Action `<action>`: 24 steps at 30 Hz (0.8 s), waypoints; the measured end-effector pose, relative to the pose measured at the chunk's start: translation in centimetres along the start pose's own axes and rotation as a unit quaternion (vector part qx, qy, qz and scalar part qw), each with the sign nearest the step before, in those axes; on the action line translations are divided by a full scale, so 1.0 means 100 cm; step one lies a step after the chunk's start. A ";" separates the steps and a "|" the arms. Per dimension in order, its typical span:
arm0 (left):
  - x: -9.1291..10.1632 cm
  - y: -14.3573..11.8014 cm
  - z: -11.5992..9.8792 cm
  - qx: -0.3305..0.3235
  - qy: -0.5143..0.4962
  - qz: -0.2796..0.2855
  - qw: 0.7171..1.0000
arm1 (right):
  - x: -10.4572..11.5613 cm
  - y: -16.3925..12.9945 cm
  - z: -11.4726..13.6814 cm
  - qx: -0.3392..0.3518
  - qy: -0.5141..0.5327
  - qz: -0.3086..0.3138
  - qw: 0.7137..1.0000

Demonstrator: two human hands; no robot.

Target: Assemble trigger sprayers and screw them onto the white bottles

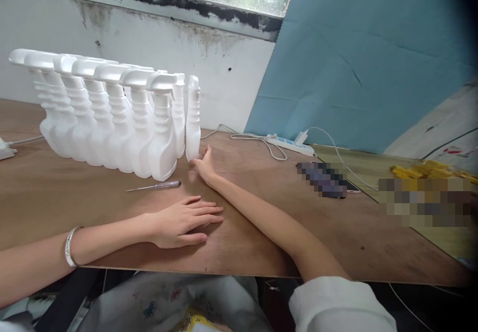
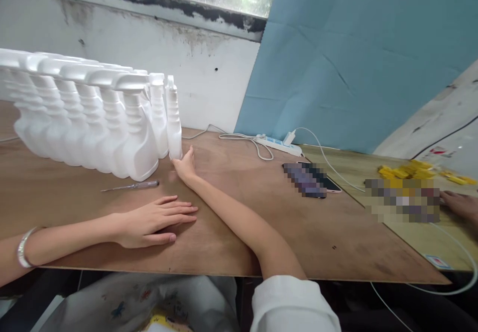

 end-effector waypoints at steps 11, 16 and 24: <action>0.000 0.007 -0.002 0.010 0.027 0.004 1.000 | 0.024 -0.038 0.019 0.026 -0.136 0.086 0.987; -0.001 0.018 -0.001 -0.026 0.026 0.004 0.999 | 0.062 -0.071 0.023 0.141 -0.237 0.177 0.945; -0.002 0.023 0.001 -0.050 0.005 0.004 0.999 | 0.085 -0.079 0.028 0.262 -0.269 0.219 0.901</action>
Point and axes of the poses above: each hand's wrist, its own y-axis towards the middle knuckle, its own x-axis out of the back of the hand, z = x × y, the point moved 2 cm from there along y, towards the middle knuckle, and after that the axes turned 6 degrees about -z, right-handed, at the moved point
